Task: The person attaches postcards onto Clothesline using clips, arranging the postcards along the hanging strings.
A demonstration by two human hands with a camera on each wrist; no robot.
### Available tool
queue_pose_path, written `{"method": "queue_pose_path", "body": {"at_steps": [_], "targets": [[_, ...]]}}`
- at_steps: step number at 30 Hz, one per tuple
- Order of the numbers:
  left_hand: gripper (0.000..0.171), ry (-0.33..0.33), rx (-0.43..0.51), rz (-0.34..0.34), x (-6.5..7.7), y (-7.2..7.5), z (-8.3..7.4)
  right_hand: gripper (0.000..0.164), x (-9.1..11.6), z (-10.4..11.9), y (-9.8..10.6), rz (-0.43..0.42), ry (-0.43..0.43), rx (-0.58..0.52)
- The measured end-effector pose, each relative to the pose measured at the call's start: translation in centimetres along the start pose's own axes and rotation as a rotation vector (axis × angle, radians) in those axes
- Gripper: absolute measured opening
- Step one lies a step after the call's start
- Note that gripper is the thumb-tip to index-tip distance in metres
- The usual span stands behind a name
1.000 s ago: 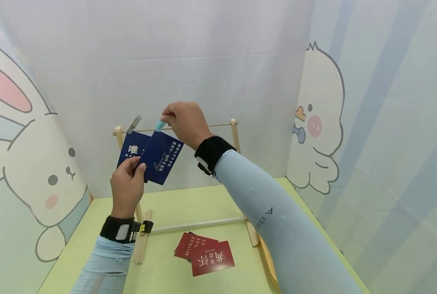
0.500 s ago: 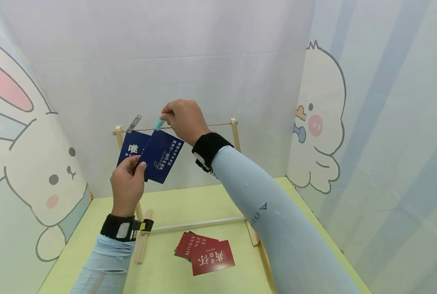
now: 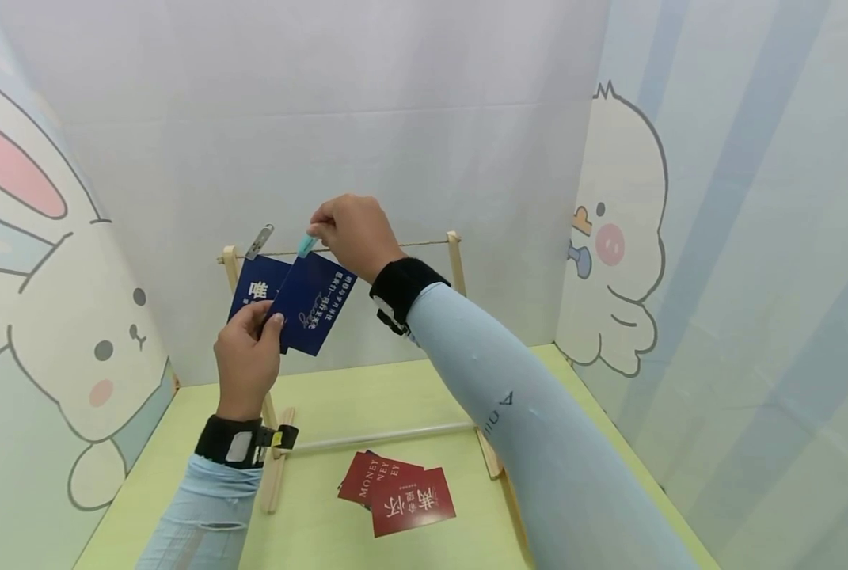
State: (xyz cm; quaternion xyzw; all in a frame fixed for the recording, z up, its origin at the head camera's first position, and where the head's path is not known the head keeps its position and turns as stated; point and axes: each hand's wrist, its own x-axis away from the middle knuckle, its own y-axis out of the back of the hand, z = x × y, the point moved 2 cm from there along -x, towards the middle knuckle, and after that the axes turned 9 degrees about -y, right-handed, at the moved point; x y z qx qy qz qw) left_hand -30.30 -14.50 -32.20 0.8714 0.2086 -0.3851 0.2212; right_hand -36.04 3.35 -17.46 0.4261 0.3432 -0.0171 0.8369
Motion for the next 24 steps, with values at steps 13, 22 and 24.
{"method": "queue_pose_path", "body": {"at_steps": [13, 22, 24], "targets": [[0.026, 0.013, -0.003, -0.006, -0.11, -0.04, 0.24, 0.017, -0.17, -0.06, -0.08, 0.048, -0.028, -0.022], [0.026, -0.005, -0.033, -0.023, -0.12, 0.07, 0.25, 0.024, 0.02, 0.16, -0.18, 0.058, -0.016, 0.027], [0.027, -0.005, -0.045, -0.029, -0.12, 0.11, 0.34, 0.024, 0.02, 0.14, -0.22, 0.056, -0.015, 0.033]]}}
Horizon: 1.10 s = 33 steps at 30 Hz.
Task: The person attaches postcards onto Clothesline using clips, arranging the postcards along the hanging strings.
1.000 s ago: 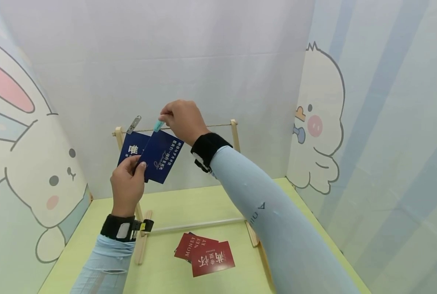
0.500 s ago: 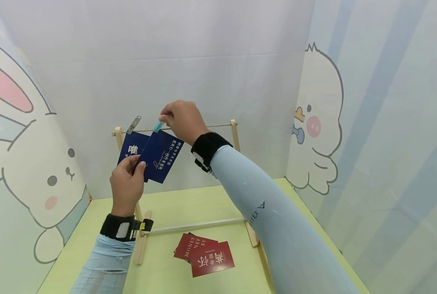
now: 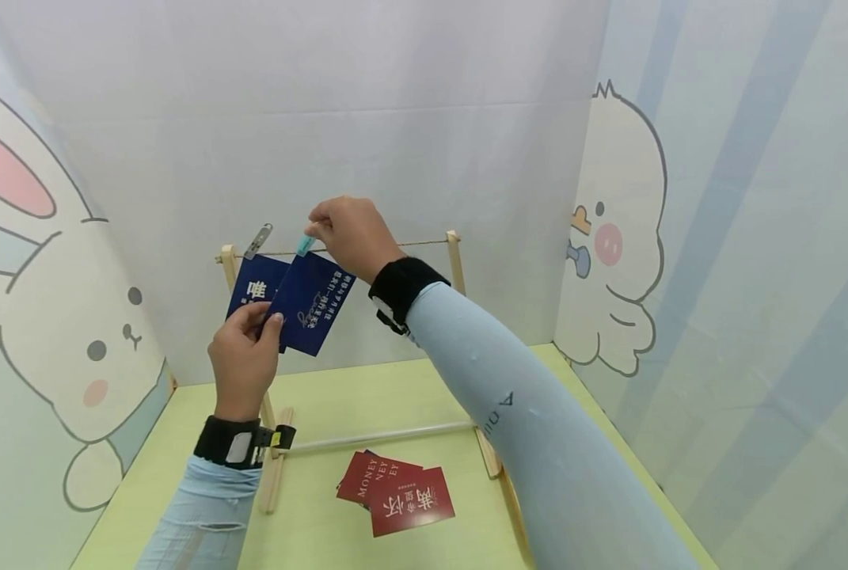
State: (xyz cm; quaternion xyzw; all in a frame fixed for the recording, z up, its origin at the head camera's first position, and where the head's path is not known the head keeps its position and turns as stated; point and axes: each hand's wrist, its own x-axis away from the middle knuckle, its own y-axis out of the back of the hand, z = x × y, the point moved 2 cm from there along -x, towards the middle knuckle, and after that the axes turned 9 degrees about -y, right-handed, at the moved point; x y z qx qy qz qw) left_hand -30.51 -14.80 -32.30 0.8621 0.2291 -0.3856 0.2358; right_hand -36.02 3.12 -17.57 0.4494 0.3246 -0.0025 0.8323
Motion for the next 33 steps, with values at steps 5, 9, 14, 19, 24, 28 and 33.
{"method": "queue_pose_path", "body": {"at_steps": [5, 9, 14, 19, 24, 28, 33], "targets": [[0.029, -0.004, -0.03, -0.019, 0.02, 0.23, 0.07, 0.026, -0.06, -0.12, -0.06, -0.002, -0.008, 0.007], [0.028, -0.038, -0.063, -0.052, 0.09, 0.48, -0.01, 0.027, -0.01, -0.15, -0.08, 0.005, -0.014, 0.0], [0.027, -0.082, -0.096, -0.098, 0.19, 0.63, 0.21, 0.029, 0.06, -0.11, -0.05, 0.016, -0.023, -0.005], [0.028, -0.097, -0.115, -0.115, 0.25, 0.67, 0.42, 0.03, 0.06, -0.09, 0.0, 0.016, -0.021, 0.004], [0.03, -0.097, -0.117, -0.116, 0.35, 0.74, 0.39, 0.031, 0.03, -0.23, -0.07, 0.007, -0.028, 0.011], [0.03, -0.097, -0.114, -0.115, 0.44, 0.81, 0.24, 0.031, 0.1, -0.17, -0.03, 0.004, -0.03, 0.001], [0.029, -0.093, -0.117, -0.113, 0.56, 0.91, 0.06, 0.031, 0.17, -0.02, 0.03, 0.0, -0.027, -0.005]]}}
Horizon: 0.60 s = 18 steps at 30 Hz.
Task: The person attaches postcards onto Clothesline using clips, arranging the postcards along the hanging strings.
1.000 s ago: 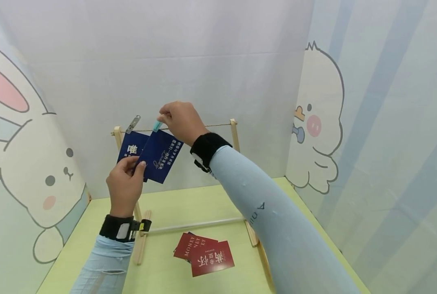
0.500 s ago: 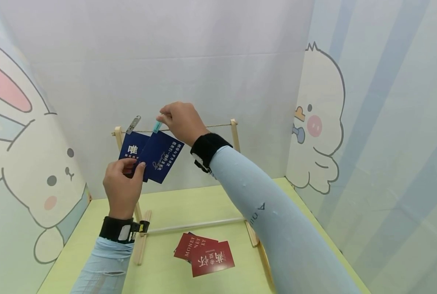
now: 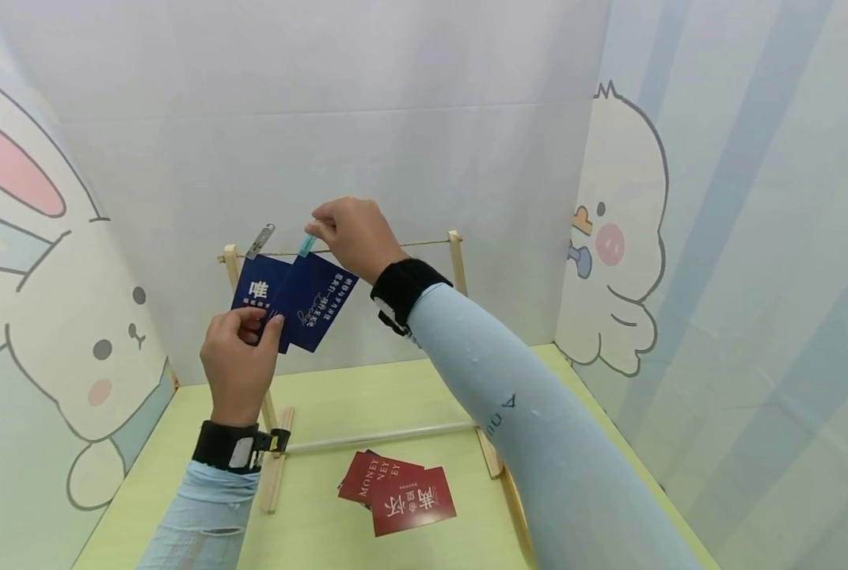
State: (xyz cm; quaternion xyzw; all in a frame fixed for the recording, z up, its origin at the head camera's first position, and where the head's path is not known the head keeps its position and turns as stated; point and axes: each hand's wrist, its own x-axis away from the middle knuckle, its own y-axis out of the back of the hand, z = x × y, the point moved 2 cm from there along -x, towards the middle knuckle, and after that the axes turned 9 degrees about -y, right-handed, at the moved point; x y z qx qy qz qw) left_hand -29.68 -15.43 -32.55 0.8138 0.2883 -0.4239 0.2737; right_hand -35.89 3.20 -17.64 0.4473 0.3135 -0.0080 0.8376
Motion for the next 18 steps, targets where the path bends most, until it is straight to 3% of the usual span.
{"method": "queue_pose_path", "body": {"at_steps": [18], "targets": [[0.026, -0.035, 0.016, 0.005, 0.27, -0.26, -0.61, 0.032, 0.58, -0.03, 0.58, -0.013, 0.01, -0.003]]}}
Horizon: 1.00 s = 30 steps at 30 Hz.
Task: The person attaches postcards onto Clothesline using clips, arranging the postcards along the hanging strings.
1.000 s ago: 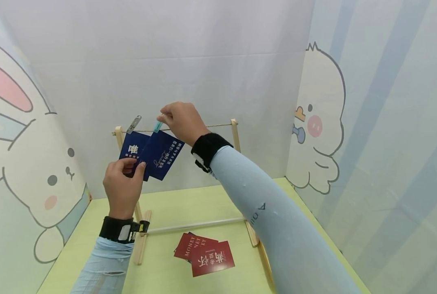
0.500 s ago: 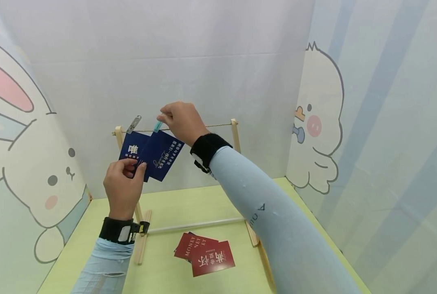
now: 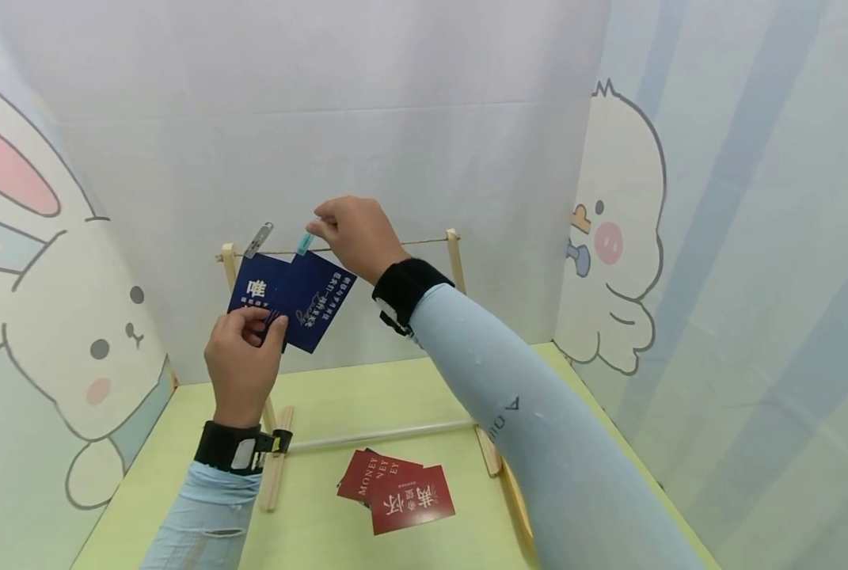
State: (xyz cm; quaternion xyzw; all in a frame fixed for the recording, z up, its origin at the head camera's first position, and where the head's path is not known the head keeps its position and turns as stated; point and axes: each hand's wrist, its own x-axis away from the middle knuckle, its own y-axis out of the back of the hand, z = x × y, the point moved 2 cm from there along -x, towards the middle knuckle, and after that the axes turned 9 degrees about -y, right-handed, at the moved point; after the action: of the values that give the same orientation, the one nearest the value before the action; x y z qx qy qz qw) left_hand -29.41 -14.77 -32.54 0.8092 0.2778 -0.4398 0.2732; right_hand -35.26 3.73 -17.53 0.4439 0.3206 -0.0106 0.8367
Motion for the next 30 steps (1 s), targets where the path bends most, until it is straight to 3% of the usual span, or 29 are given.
{"method": "queue_pose_path", "body": {"at_steps": [16, 30], "targets": [[0.028, -0.039, -0.002, 0.023, 0.3, -0.6, -0.7, 0.031, 1.9, -0.5, 1.0, -0.091, 0.021, 0.0], [0.029, -0.034, -0.02, 0.085, 1.3, -1.4, -1.1, 0.031, 3.7, -0.7, 1.5, -0.116, 0.1, 0.103]]}}
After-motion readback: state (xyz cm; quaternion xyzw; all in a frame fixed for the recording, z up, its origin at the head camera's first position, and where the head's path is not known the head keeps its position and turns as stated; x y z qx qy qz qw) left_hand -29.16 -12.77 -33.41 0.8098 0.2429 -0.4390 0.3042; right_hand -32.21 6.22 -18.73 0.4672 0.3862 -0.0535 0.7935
